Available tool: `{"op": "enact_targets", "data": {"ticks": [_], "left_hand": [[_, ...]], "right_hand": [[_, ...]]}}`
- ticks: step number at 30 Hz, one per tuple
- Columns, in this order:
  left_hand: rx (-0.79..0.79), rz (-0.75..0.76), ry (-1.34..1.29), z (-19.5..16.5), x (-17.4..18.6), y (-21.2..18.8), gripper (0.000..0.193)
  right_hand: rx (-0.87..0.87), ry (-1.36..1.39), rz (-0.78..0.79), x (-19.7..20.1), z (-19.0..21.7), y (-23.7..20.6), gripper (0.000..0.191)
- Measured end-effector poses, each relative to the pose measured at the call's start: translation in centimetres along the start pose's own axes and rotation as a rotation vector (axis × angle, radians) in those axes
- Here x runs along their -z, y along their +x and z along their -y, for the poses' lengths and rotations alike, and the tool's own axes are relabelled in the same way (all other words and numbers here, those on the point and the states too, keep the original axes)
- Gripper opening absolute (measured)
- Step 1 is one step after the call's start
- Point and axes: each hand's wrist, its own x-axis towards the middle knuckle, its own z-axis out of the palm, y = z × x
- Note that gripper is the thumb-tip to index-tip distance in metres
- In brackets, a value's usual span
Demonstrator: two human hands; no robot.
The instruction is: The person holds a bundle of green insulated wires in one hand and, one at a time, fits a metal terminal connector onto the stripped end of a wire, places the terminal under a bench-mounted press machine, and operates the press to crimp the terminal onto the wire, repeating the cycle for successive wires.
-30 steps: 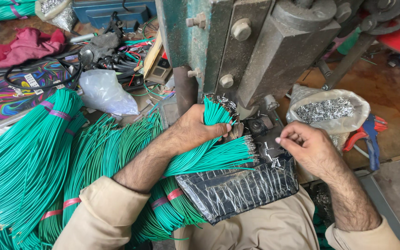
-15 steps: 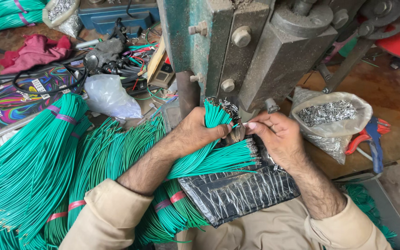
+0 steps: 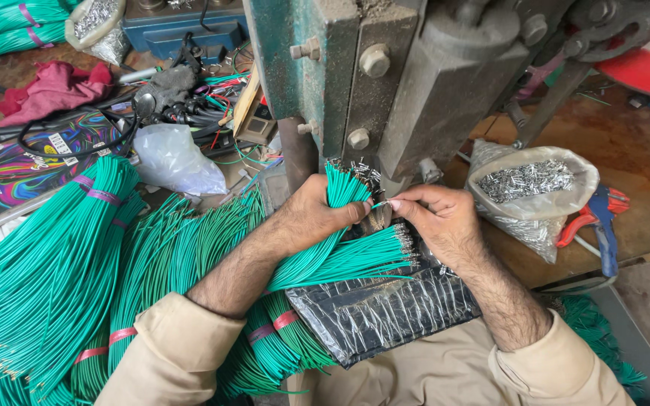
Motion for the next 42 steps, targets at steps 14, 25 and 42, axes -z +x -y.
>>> {"op": "enact_targets", "data": {"ticks": [14, 25, 42], "left_hand": [[-0.139, 0.113, -0.226, 1.4, 0.1, 0.4, 0.015], [-0.065, 0.134, -0.233, 0.6, 0.0, 0.2, 0.010], [-0.063, 0.073, -0.139, 1.4, 0.1, 0.6, 0.012]], "right_hand": [[-0.031, -0.601, 0.156, 5.2, 4.2, -2.8, 0.019], [-0.142, -0.543, 0.169, 5.2, 4.1, -2.8, 0.017], [-0.031, 0.113, 0.065, 5.3, -2.0, -2.0, 0.008]]}}
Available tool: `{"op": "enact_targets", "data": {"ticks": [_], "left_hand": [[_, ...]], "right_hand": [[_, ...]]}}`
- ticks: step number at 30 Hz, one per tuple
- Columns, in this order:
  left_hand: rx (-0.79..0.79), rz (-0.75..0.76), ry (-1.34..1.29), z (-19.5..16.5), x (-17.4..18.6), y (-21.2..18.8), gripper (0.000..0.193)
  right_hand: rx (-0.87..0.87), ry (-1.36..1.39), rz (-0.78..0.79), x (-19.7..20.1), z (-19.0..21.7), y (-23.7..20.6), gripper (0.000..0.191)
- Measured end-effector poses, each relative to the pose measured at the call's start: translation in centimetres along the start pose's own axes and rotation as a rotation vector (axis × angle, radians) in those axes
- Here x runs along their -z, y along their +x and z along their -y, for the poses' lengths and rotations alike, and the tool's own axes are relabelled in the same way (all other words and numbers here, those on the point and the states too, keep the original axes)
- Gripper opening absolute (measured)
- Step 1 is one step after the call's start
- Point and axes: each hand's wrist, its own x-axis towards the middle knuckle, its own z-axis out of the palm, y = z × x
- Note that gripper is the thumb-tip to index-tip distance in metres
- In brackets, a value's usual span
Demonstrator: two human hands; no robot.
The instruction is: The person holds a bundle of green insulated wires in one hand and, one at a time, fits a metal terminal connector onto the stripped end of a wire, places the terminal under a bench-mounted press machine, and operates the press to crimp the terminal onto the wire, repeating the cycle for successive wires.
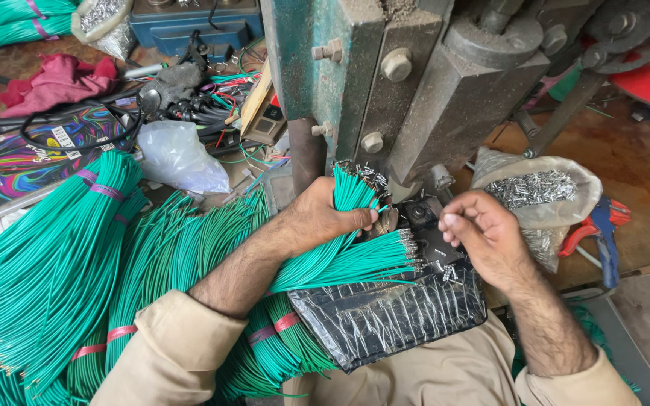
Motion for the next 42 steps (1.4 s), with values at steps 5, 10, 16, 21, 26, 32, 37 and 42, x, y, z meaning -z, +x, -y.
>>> {"op": "enact_targets", "data": {"ticks": [5, 10, 16, 21, 26, 32, 37, 42], "left_hand": [[0.003, -0.023, 0.062, -0.1, 0.1, 0.1, 0.013], [0.019, -0.022, 0.086, -0.2, 0.2, 0.1, 0.016], [0.040, -0.031, 0.098, -0.2, 0.1, 0.2, 0.016], [0.033, -0.031, 0.116, -0.4, -0.2, 0.4, 0.016], [0.063, -0.043, 0.138, -0.7, -0.3, 0.3, 0.016], [0.048, -0.030, 0.122, -1.2, -0.3, 0.0, 0.017], [-0.023, 0.006, 0.045, -1.0, -0.3, -0.4, 0.019], [-0.006, 0.022, 0.013, -0.5, -0.3, -0.3, 0.017]], "right_hand": [[0.050, 0.006, -0.071, -3.0, 0.7, 1.4, 0.015], [0.052, 0.048, -0.077, -5.7, 1.7, 2.4, 0.015], [0.023, -0.031, -0.045, -5.5, 1.6, 2.5, 0.013], [0.032, -0.071, -0.079, -5.3, 1.3, 2.4, 0.014], [0.012, -0.122, -0.094, -4.9, 1.3, 2.5, 0.013], [0.013, 0.065, -0.042, -5.4, 2.0, 2.0, 0.015], [0.096, -0.020, 0.029, -3.4, 3.8, 0.1, 0.015], [0.137, -0.626, 0.172, 0.3, 5.5, -1.3, 0.016]]}}
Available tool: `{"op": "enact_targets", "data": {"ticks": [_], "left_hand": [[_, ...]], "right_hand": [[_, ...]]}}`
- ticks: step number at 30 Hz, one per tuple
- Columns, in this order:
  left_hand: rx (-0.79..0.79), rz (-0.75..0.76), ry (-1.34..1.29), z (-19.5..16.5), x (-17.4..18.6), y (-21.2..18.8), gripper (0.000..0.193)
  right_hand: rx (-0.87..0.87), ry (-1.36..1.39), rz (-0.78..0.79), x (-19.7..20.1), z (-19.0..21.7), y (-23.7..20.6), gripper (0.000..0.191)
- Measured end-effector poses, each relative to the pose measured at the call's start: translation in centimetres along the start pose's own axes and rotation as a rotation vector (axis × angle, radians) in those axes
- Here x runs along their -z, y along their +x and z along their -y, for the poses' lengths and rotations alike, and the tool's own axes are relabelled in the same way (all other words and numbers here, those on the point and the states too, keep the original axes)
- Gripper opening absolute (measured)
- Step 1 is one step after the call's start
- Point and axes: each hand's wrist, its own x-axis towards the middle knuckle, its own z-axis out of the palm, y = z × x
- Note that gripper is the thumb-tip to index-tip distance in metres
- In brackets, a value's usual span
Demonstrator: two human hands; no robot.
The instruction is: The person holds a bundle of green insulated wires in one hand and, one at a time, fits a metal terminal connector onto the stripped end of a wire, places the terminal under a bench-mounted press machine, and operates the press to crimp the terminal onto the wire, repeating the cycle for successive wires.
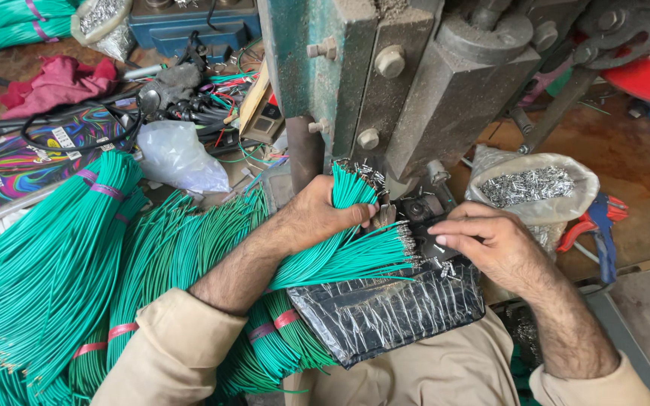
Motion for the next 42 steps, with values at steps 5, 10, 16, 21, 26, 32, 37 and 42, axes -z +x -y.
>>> {"op": "enact_targets", "data": {"ticks": [5, 10, 16, 21, 26, 32, 37, 42], "left_hand": [[0.010, 0.010, 0.046, -0.1, -0.2, 0.0, 0.015], [0.010, 0.023, -0.088, -0.5, -0.4, 0.1, 0.014], [0.038, -0.024, -0.023, -0.1, -0.2, 0.2, 0.014], [0.048, -0.046, 0.009, 0.0, 0.2, 0.2, 0.016], [0.046, -0.040, 0.022, 0.0, 0.2, 0.2, 0.017], [0.046, -0.045, 0.009, -0.3, -0.1, 0.4, 0.017], [0.093, -0.067, 0.052, -0.9, -0.2, 0.2, 0.017], [0.075, -0.069, 0.115, -1.0, 0.0, 0.0, 0.018]], "right_hand": [[-0.276, -0.067, 0.116, 0.0, -0.5, -0.4, 0.013], [-0.285, 0.279, -0.053, -1.1, -0.6, 0.3, 0.011], [-0.063, 0.627, -0.229, -4.8, 0.0, 2.7, 0.016], [-0.112, 0.672, -0.232, -6.1, -0.2, 4.2, 0.013], [-0.130, 0.584, -0.220, -6.5, -0.9, 4.5, 0.013], [-0.171, 0.504, -0.221, -6.3, -1.5, 4.5, 0.013], [-0.134, 0.575, -0.206, -6.2, -1.0, 4.4, 0.013], [0.027, 0.633, -0.151, -4.2, 0.6, 2.4, 0.014]]}}
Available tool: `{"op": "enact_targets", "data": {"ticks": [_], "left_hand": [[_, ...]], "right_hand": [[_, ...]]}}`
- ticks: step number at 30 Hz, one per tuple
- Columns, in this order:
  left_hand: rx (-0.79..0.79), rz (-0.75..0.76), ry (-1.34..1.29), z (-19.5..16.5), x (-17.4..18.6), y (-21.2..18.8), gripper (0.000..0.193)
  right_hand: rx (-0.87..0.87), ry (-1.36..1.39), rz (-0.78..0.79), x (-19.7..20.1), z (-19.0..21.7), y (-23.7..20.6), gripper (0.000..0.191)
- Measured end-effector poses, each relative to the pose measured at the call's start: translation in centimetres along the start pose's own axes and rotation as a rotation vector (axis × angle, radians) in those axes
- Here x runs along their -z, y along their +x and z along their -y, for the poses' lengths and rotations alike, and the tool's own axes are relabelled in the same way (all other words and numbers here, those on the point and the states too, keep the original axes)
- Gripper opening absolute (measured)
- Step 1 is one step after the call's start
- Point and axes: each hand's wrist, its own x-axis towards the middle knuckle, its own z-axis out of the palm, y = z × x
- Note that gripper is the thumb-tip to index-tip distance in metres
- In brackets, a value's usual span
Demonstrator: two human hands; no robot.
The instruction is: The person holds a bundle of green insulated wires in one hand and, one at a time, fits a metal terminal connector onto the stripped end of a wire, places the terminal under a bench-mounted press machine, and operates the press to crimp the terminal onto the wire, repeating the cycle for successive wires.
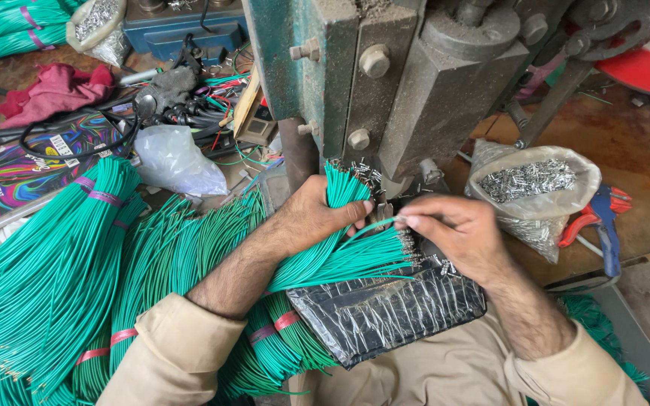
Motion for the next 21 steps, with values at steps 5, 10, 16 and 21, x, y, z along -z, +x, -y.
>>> {"op": "enact_targets", "data": {"ticks": [5, 10, 16, 21], "left_hand": [[0.012, 0.017, -0.084, 0.5, -0.1, 0.1, 0.017], [-0.008, 0.087, -0.181, 0.6, -0.4, 0.2, 0.016], [-0.046, 0.102, -0.188, 0.4, -0.1, 0.2, 0.015], [-0.017, 0.058, -0.115, 0.7, 0.1, 0.3, 0.015]], "right_hand": [[-0.183, -0.493, 0.115, 2.9, 3.3, -1.9, 0.017], [-0.153, -0.669, 0.198, 3.2, 3.0, -2.6, 0.014], [-0.206, -0.217, -0.019, 2.9, -0.7, -1.8, 0.010], [-0.205, -0.097, -0.184, 1.3, -2.3, -0.3, 0.014]]}}
